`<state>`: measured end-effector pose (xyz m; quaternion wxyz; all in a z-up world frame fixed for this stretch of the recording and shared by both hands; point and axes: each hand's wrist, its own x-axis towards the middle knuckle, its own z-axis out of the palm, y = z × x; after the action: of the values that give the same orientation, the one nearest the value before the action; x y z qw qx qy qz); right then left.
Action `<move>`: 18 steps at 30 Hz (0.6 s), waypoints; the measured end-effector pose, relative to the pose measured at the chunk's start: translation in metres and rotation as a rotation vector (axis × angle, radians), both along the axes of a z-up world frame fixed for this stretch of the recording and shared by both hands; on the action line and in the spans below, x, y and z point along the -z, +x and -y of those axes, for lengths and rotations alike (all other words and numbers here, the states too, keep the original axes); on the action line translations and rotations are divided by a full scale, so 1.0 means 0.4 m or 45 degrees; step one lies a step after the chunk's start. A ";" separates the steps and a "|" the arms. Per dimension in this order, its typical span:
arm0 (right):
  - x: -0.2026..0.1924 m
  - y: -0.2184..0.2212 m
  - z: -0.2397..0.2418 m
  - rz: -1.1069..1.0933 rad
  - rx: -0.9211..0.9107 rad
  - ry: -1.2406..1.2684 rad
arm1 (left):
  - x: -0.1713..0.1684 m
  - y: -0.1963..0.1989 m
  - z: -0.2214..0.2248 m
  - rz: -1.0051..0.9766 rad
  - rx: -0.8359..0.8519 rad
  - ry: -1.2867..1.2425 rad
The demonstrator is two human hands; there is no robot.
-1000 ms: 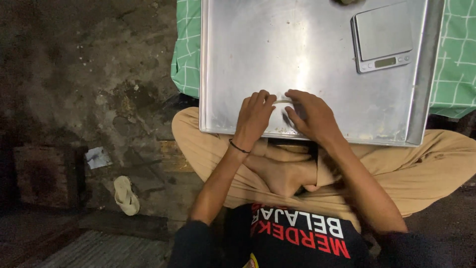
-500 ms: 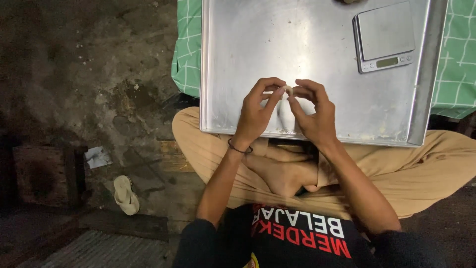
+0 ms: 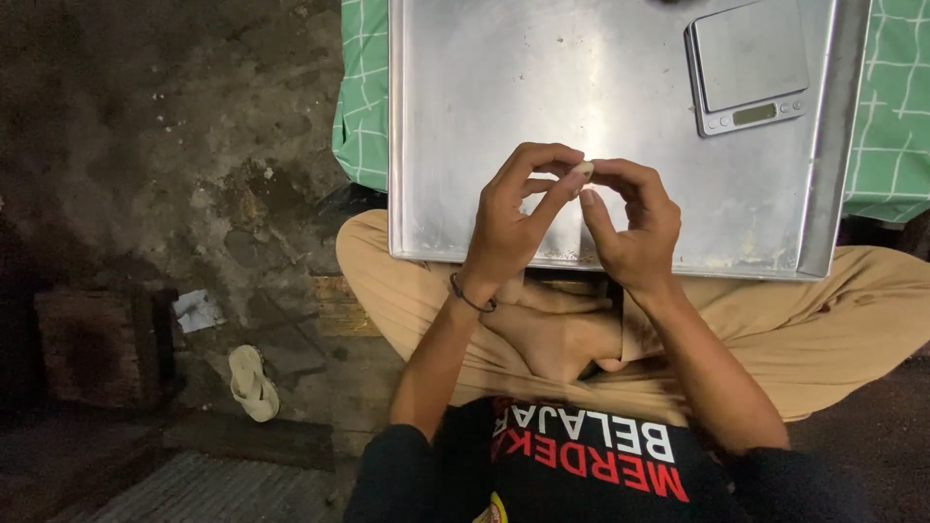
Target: Weighing a small portion of dough on a digital scale and rolling it into a thin rope shape on a metal tray.
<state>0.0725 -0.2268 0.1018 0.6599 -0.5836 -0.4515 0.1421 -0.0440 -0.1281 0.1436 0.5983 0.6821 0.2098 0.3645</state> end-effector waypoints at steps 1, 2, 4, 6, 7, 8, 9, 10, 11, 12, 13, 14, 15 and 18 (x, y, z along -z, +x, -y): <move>-0.015 -0.001 -0.002 0.067 0.015 0.008 | -0.002 0.002 0.001 0.007 -0.022 0.001; -0.031 -0.003 -0.005 0.133 0.031 0.016 | -0.005 0.005 0.002 0.014 -0.044 0.003; -0.042 -0.008 -0.009 0.272 0.123 0.027 | -0.004 0.011 0.010 0.015 -0.063 0.003; -0.045 -0.014 -0.014 0.410 0.213 0.037 | -0.003 0.015 0.018 0.014 -0.084 0.004; -0.044 -0.017 -0.018 0.461 0.278 0.044 | -0.005 0.017 0.021 -0.005 -0.106 0.056; -0.043 -0.021 -0.022 0.512 0.342 0.051 | -0.007 0.019 0.025 -0.024 -0.129 0.108; -0.040 -0.021 -0.026 0.510 0.344 0.050 | -0.006 0.021 0.025 -0.026 -0.127 0.108; -0.037 -0.020 -0.029 0.521 0.353 0.065 | -0.005 0.023 0.025 -0.047 -0.157 0.165; -0.034 -0.018 -0.033 0.533 0.361 0.082 | -0.004 0.026 0.024 -0.067 -0.188 0.222; -0.028 -0.019 -0.034 0.533 0.363 0.080 | -0.003 0.026 0.023 -0.067 -0.186 0.221; -0.023 -0.019 -0.034 0.548 0.381 0.070 | -0.001 0.024 0.023 -0.089 -0.208 0.257; -0.017 -0.021 -0.033 0.563 0.398 0.060 | 0.000 0.023 0.022 -0.110 -0.229 0.293; -0.017 -0.020 -0.033 0.562 0.398 0.059 | 0.002 0.022 0.023 -0.111 -0.229 0.292; -0.017 -0.022 -0.036 0.575 0.367 0.061 | 0.006 0.021 0.026 -0.099 -0.235 0.236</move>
<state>0.0636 -0.2126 0.1088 0.5695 -0.6429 -0.5028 -0.0977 -0.0357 -0.1386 0.1412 0.4879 0.7260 0.2600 0.4089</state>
